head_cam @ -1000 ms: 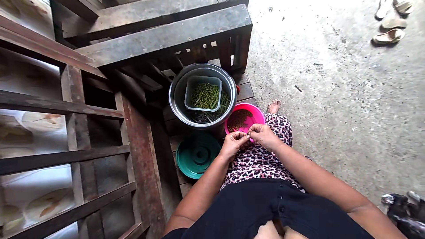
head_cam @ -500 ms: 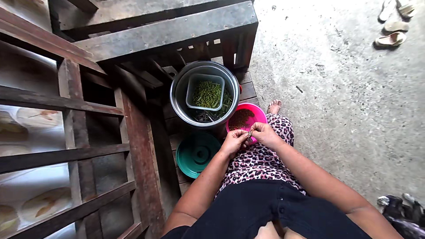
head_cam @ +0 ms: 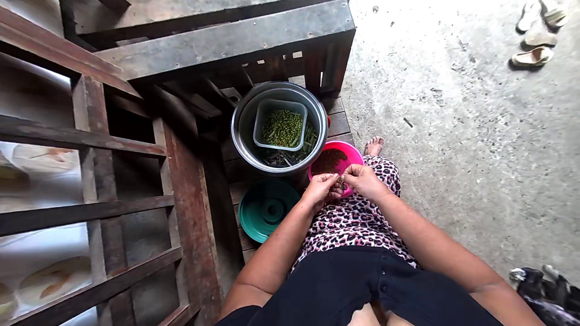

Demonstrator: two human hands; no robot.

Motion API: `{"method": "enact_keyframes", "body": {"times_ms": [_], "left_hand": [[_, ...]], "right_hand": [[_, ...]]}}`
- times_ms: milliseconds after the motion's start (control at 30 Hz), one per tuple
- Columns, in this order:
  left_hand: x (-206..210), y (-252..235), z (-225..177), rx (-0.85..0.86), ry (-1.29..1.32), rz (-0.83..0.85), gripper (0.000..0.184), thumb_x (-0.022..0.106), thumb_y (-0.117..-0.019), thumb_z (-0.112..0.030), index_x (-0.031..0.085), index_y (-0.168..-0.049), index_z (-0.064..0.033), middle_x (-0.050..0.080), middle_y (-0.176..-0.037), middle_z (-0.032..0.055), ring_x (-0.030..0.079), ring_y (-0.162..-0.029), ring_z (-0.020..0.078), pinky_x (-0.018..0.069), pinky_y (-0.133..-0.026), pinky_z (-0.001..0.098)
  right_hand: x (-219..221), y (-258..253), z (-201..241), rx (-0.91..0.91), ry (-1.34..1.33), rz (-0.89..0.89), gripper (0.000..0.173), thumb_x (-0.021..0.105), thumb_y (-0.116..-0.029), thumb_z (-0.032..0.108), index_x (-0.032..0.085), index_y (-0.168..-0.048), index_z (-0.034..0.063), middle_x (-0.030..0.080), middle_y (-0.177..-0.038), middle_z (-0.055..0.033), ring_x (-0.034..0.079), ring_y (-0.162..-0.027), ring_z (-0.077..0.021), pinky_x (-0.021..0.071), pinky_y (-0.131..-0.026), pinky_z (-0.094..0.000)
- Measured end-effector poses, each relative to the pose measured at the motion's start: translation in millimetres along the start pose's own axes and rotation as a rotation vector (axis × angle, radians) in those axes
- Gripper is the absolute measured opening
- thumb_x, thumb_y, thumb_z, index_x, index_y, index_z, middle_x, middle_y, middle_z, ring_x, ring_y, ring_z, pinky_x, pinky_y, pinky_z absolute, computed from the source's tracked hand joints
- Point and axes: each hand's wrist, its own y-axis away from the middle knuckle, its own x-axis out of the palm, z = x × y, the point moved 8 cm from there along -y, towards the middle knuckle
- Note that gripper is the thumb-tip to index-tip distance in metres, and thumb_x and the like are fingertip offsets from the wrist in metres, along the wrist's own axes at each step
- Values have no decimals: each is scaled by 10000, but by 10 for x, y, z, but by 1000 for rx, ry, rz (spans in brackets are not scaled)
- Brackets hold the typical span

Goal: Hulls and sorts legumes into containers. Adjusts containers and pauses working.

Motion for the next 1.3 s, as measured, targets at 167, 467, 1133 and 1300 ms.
{"method": "enact_keyframes", "body": {"times_ms": [167, 467, 1133, 1300], "left_hand": [[28, -70, -86, -20, -98, 19, 144, 639, -1009, -125, 626, -967, 12, 655, -729, 45, 614, -567, 70, 519, -533, 186], [44, -101, -78, 36, -133, 86, 78, 576, -1022, -20, 618, -1026, 45, 691, -769, 52, 667, -634, 89, 574, -617, 220], [39, -81, -142, 95, -207, -27, 264, 466, -1070, -34, 510, -1329, -14, 606, -1173, 142, 644, -635, 135, 565, -548, 256], [17, -40, -121, 157, -252, -25, 110, 653, -988, -55, 634, -1074, 12, 650, -907, 76, 590, -595, 71, 510, -533, 197]], "right_hand": [[-14, -20, 34, 20, -25, 24, 113, 600, -1015, 60, 597, -913, 12, 537, -650, -11, 490, -522, -58, 433, -526, -206], [-22, 27, -36, 41, -94, 24, 110, 542, -1048, 57, 569, -948, 19, 537, -669, -7, 508, -551, -56, 442, -550, -196], [-92, 58, 49, -48, -17, -54, 92, 552, -1043, 56, 576, -973, 1, 568, -716, -39, 547, -577, -81, 486, -573, -225], [-77, 111, 128, -123, 80, -83, 90, 562, -1044, 66, 584, -997, -7, 600, -760, -59, 576, -604, -91, 513, -601, -245]]}}
